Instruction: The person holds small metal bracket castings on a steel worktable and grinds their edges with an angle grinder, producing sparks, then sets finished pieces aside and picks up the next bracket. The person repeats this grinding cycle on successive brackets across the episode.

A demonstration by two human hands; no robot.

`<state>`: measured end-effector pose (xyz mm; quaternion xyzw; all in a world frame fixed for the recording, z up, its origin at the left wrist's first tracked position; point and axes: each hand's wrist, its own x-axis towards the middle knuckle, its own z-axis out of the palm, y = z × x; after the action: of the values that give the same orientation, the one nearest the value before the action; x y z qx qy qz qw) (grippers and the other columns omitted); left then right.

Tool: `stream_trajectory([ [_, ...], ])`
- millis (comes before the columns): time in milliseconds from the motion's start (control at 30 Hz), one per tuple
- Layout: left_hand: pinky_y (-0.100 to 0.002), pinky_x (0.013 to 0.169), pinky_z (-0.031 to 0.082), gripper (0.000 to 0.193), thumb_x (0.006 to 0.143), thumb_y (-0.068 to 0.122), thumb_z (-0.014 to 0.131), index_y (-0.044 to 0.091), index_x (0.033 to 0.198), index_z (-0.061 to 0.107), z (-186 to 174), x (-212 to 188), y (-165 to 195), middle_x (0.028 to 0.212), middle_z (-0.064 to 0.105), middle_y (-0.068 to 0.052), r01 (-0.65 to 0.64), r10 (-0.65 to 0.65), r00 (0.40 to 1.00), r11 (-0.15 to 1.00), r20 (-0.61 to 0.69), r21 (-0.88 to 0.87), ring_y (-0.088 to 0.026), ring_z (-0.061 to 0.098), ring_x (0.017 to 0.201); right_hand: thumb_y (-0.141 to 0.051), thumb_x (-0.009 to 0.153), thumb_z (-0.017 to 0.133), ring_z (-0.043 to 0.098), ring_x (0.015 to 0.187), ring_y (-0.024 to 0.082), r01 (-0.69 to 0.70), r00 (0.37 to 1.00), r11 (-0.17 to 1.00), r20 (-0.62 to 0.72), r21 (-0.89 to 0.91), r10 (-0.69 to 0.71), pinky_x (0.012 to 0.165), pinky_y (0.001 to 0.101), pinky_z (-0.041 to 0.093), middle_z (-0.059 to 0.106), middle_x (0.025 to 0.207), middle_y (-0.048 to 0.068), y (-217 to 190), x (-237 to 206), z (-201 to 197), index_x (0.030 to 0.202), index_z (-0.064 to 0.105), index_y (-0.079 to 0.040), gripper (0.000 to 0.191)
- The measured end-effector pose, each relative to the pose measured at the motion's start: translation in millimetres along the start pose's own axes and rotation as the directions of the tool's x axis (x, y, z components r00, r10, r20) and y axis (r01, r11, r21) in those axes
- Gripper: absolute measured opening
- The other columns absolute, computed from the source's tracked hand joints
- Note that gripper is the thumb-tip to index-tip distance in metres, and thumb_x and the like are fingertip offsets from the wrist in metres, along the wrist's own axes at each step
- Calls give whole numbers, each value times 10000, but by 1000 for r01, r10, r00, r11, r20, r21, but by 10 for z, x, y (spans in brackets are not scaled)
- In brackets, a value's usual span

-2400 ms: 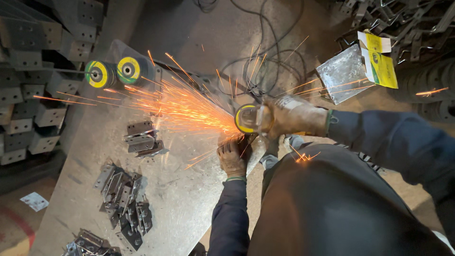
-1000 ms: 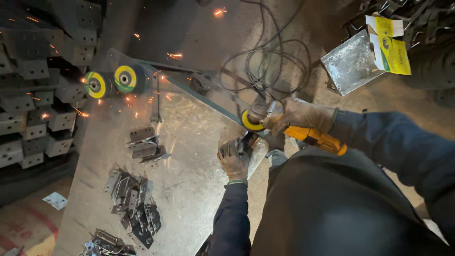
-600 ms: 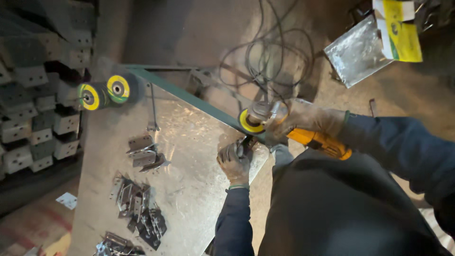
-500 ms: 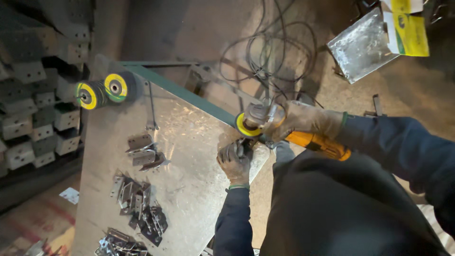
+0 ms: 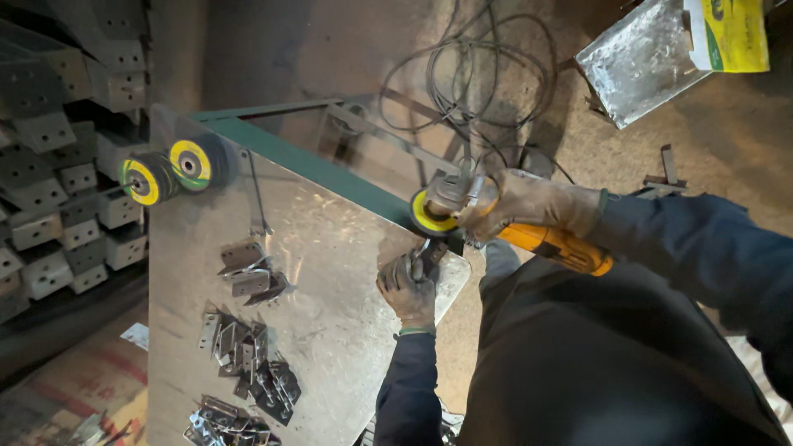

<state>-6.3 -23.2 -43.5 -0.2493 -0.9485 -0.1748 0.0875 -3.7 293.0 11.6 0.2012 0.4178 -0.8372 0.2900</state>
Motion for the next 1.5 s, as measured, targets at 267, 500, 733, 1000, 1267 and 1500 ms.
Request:
stream_trajectory([
  [267,-516,923,489,291,848,179,745,76,1112,680,-70,2,-39,1075,677,-88,-114,112,991,993,67,22,-302,643,1021,-77,627,904,670,726,92,-22,999,961,22,-275,29,628,303,547,771,852,36,-10,18,52,992,763,-4,398],
  [500,-502,936,499,287,857,198,806,88,1080,662,-12,-43,-16,1065,670,-82,-30,29,999,999,13,19,-324,641,1020,-147,653,959,664,764,113,-96,991,813,-136,-575,21,679,322,529,750,838,97,103,40,-148,891,768,37,356],
  [733,-509,880,486,315,821,253,805,60,1019,655,-43,-28,-36,1008,664,-104,-49,49,999,999,3,-16,-341,630,955,-64,676,899,726,810,111,90,990,953,129,-288,-55,701,295,589,814,929,93,185,70,-116,1017,792,24,368],
  [1000,-495,938,497,184,875,87,734,88,1048,672,-44,10,17,1047,668,-85,-14,14,1000,1000,2,-11,-325,643,1001,-58,714,879,735,860,118,102,990,966,114,-238,-77,748,305,624,815,996,102,236,58,-195,1068,755,37,387],
  [1267,-506,929,496,254,836,76,724,78,1075,640,-78,14,19,1044,661,-101,-50,50,999,998,-5,-25,-332,641,1000,-32,775,855,715,943,93,357,926,912,208,-202,-316,817,279,607,781,1084,68,290,23,-223,1176,729,-4,422],
  [1500,-510,925,490,246,857,125,746,78,1074,640,-131,130,56,1027,651,-107,-66,65,998,997,-20,-47,-328,629,995,30,703,829,677,846,127,-56,997,998,54,-10,57,737,313,577,732,949,65,243,32,-127,1129,743,7,435],
])
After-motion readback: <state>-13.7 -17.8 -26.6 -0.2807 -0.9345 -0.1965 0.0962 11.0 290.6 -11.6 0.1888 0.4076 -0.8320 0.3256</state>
